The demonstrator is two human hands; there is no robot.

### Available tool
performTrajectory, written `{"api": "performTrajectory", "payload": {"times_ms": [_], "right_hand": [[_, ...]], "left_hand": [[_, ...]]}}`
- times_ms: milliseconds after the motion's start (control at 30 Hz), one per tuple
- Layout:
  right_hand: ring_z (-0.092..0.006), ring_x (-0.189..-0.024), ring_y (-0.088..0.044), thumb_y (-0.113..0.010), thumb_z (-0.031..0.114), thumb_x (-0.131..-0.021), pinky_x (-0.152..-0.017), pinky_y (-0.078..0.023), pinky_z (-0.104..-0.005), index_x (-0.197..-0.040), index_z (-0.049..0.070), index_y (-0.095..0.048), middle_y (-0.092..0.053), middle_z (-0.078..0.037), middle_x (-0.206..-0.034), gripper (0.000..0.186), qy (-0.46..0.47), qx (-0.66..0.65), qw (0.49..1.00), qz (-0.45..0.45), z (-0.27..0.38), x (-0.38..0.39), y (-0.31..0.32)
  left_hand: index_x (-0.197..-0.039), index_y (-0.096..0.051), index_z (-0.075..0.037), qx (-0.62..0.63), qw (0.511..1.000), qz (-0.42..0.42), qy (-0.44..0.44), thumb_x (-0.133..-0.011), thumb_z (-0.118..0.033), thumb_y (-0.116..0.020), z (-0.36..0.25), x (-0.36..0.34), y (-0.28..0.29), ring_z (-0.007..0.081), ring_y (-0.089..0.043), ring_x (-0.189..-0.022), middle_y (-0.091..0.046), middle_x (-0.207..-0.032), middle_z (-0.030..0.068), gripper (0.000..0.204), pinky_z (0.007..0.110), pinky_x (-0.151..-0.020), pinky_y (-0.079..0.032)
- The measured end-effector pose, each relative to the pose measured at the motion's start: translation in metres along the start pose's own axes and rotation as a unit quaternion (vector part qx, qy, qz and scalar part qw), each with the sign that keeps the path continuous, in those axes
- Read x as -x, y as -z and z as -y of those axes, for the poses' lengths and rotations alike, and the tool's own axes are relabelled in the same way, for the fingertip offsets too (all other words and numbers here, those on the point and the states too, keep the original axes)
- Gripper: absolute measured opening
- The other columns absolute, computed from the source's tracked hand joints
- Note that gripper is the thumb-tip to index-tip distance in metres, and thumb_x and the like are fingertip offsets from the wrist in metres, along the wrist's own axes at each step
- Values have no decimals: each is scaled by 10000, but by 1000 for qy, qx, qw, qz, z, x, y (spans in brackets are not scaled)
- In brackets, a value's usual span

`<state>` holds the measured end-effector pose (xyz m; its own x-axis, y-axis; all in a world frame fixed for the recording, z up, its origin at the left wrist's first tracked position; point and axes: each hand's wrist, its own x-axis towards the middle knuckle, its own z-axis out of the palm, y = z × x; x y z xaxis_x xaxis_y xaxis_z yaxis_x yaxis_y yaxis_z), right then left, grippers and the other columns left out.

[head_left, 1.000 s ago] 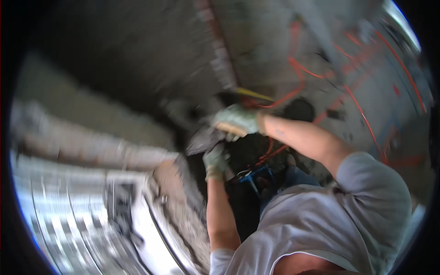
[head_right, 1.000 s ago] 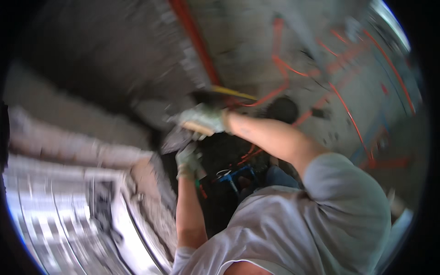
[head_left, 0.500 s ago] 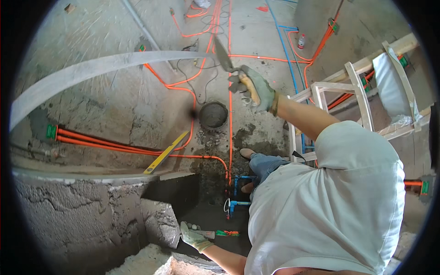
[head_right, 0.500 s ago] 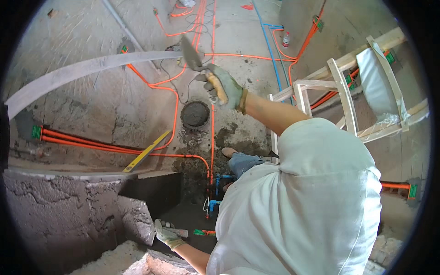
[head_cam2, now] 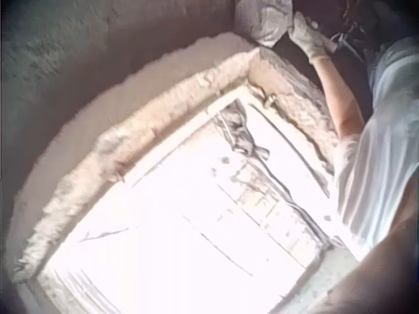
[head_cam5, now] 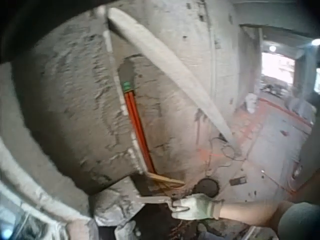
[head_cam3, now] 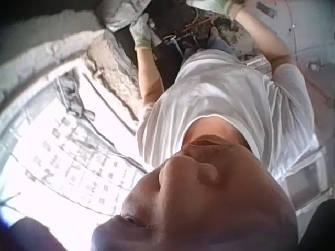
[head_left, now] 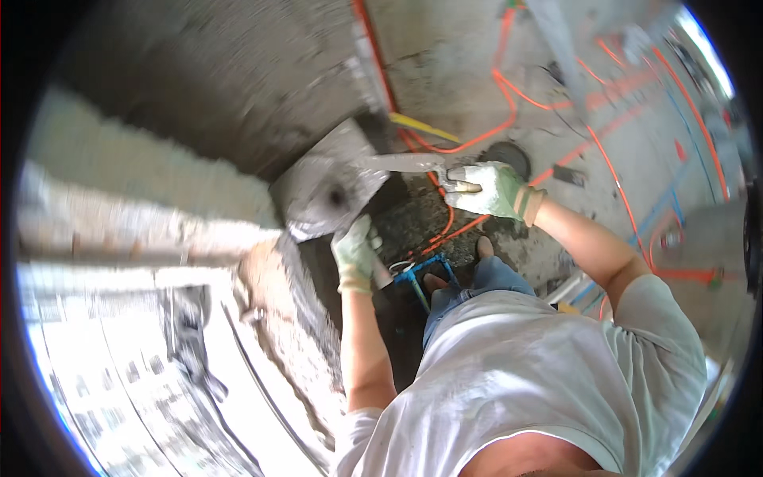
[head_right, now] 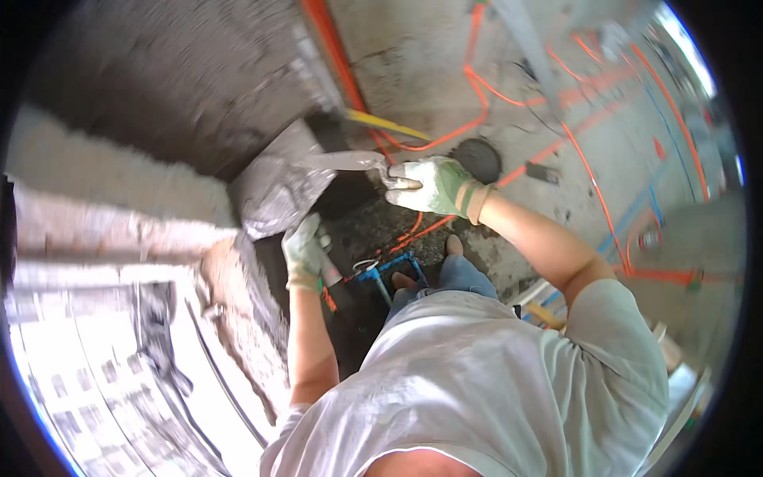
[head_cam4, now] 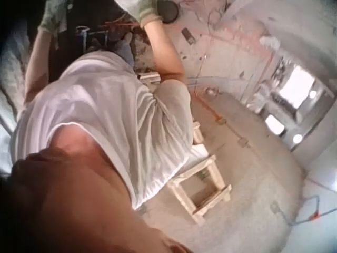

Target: Applying plaster to an interior wall using a trowel and hawk during renovation.

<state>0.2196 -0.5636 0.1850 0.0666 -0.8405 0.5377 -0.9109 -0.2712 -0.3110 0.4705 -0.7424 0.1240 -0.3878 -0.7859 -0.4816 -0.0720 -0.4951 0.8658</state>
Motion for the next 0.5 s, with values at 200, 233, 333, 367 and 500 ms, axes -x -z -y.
{"api": "performTrajectory", "payload": {"times_ms": [200,233,333,367,500], "right_hand": [[-307,-677,-661,-702,345,-851,-524,-509,-466,-1042,190,-716,-669,-81,-780,247,20,190,975,112,10,-58,-6],[-307,-677,-661,-702,345,-851,-524,-509,-466,-1042,190,-716,-669,-81,-780,247,14,197,972,126,12,-63,-9],[-314,-632,-649,-761,341,-790,-509,-505,-448,-989,165,-716,-651,-97,-710,269,3,123,992,-21,13,-76,-26],[-322,-639,-651,-767,333,-787,-516,-509,-449,-953,140,-706,-657,-88,-718,262,-50,150,987,16,16,-74,-32],[-329,-808,-709,-634,501,-876,-647,-551,-472,-986,142,-712,-724,-102,-875,384,-124,23,982,143,16,-72,-39]], "left_hand": [[-948,-628,-72,-3,999,-16,-28,-882,-206,-718,-10,41,-9,113,-532,-551,-588,-711,0,174,273,-490,-442],[-931,-628,-71,12,997,3,-77,-885,-204,-715,-4,49,-8,111,-531,-555,-584,-703,-5,165,271,-484,-437],[-969,-648,-61,-116,991,-14,-68,-895,-222,-705,18,67,-12,95,-518,-551,-583,-701,-10,186,280,-476,-422],[-989,-651,-60,-165,986,-24,-29,-895,-223,-705,22,67,-14,98,-518,-544,-585,-703,-7,196,283,-481,-427],[-1024,-644,-87,34,999,28,4,-878,-177,-710,12,41,-15,122,-536,-574,-597,-764,-11,184,278,-476,-414]]}}
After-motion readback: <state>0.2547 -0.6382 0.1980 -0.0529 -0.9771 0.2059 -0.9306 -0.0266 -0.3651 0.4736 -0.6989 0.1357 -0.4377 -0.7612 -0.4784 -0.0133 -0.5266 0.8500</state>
